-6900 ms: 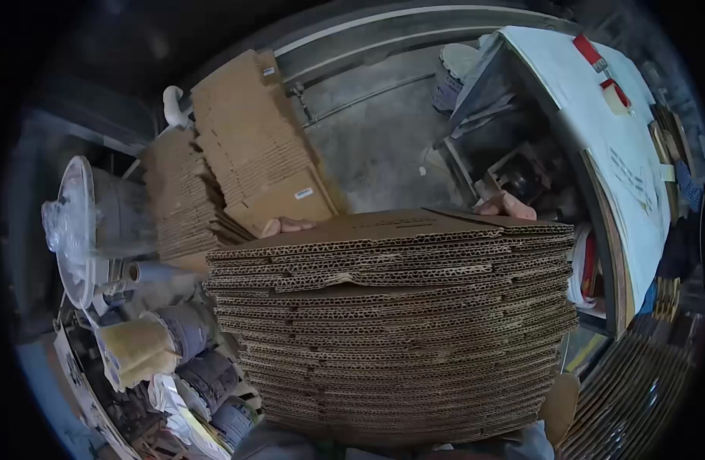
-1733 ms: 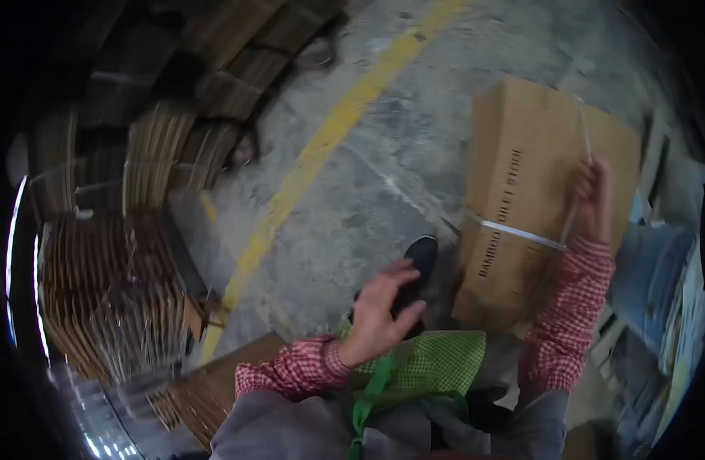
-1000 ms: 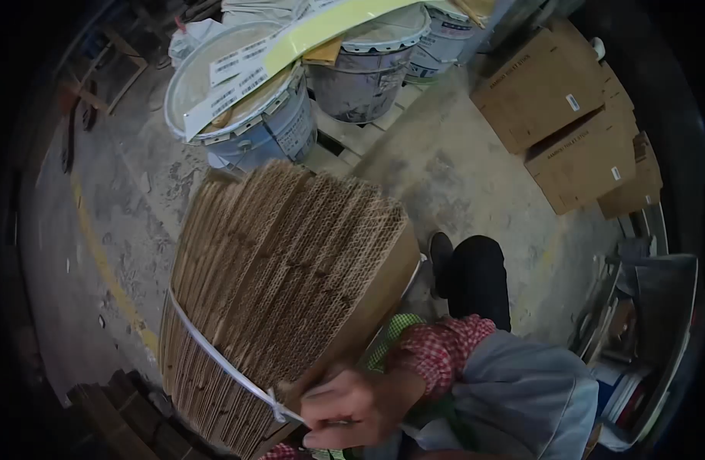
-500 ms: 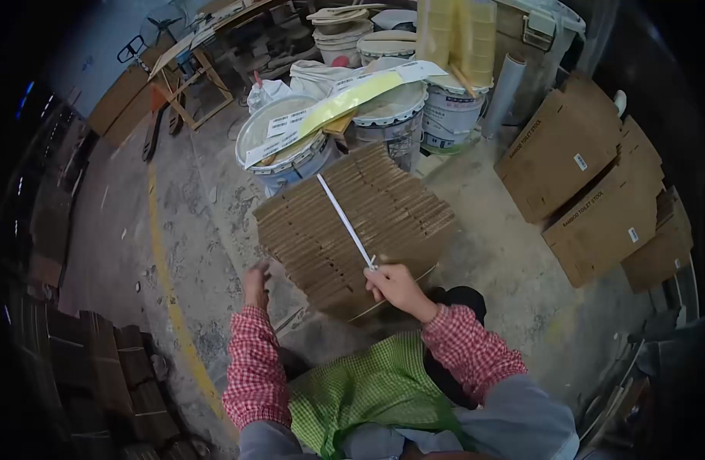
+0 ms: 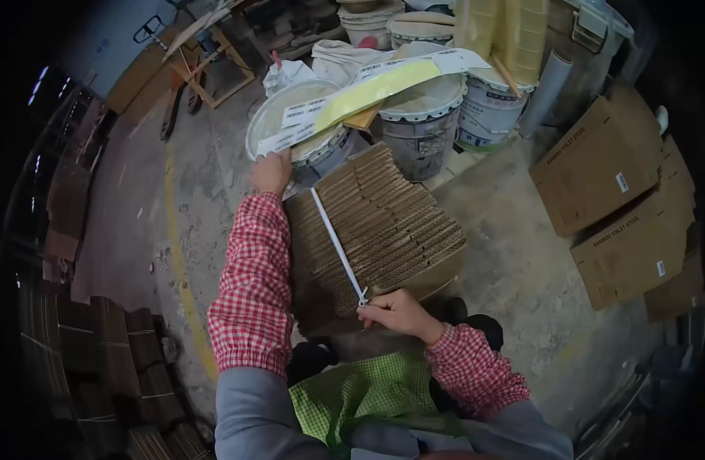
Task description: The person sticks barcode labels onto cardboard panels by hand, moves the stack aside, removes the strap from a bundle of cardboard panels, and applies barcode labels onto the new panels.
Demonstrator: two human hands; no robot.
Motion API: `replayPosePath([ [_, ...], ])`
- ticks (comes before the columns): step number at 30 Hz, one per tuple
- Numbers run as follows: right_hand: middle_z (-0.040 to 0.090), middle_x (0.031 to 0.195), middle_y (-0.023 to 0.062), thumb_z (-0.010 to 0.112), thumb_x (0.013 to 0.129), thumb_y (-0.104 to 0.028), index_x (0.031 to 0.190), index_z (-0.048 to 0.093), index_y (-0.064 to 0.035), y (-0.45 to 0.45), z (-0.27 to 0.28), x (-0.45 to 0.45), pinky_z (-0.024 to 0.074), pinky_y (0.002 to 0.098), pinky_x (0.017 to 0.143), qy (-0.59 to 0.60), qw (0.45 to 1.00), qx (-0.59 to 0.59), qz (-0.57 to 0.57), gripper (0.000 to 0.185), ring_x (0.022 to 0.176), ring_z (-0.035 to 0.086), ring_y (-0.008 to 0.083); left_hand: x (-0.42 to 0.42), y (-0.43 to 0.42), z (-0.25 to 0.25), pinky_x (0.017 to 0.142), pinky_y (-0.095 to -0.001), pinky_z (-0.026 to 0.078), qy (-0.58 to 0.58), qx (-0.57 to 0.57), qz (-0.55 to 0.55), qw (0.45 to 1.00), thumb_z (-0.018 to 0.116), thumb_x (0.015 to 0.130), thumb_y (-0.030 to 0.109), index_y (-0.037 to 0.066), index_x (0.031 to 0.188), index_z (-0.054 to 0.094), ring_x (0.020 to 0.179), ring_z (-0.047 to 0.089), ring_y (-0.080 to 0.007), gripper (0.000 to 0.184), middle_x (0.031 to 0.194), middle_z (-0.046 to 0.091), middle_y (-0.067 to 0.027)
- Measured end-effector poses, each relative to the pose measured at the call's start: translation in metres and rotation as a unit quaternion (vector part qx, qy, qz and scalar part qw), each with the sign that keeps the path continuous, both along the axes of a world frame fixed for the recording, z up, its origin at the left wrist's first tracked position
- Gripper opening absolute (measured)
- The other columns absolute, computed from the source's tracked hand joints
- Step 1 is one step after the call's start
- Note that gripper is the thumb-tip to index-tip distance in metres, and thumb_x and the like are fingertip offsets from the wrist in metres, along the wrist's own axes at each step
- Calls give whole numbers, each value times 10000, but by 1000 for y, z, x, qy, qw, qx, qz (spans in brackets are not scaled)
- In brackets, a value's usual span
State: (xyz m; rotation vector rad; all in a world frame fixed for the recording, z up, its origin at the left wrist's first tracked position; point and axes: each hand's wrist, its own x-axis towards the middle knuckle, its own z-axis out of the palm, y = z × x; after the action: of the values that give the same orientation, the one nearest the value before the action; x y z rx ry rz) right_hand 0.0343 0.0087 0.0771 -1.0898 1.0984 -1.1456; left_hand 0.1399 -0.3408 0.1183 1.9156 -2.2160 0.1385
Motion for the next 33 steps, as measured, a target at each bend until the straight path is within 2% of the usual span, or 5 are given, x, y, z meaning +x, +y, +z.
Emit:
replayPosePath([
  [4, 622, 600, 50, 629, 883, -217, 749, 687, 1, 2, -5, -8, 443, 258, 523, 14, 999, -32, 14, 262, 535, 544, 82, -20, -11, -12, 818, -538, 440, -73, -116, -37, 990, 569, 818, 508, 62, 953, 692, 984, 573, -377, 482, 1031, 622, -175],
  [17, 667, 677, 76, 537, 862, -131, 827, 672, 36, 4, -8, -7, 490, 242, 585, -25, 998, -51, 32, 217, 615, 625, 108, 72, 18, 65, 636, -504, 463, -108, 93, -323, 936, 528, 879, 141, 56, 1240, 411, 776, 603, -442, 389, 839, 632, -265],
  [23, 658, 660, 69, 526, 861, -119, 791, 662, 40, 6, -11, 1, 484, 238, 576, -48, 999, -24, 0, 220, 605, 617, 107, 103, 231, 72, 523, -315, 421, 295, 256, -210, 896, 542, 938, 176, -2, 976, 541, 590, 556, -148, 183, 649, 534, -110],
  [28, 654, 678, 71, 515, 855, -106, 777, 647, 41, 7, -15, 1, 486, 240, 614, -77, 996, -50, 3, 213, 637, 623, 120, 74, 308, 28, 482, -368, 453, 178, -6, -379, 908, 621, 832, 83, 31, 887, 539, 544, 569, -312, 111, 696, 559, -131],
  [33, 665, 702, 95, 532, 851, -144, 802, 651, 40, 11, -18, 8, 494, 285, 630, -27, 997, -62, -48, 225, 644, 631, 155, 69, 319, 14, 447, -346, 422, 93, -105, -400, 905, 652, 794, 85, 44, 874, 551, 489, 537, -249, 135, 676, 524, -108],
])
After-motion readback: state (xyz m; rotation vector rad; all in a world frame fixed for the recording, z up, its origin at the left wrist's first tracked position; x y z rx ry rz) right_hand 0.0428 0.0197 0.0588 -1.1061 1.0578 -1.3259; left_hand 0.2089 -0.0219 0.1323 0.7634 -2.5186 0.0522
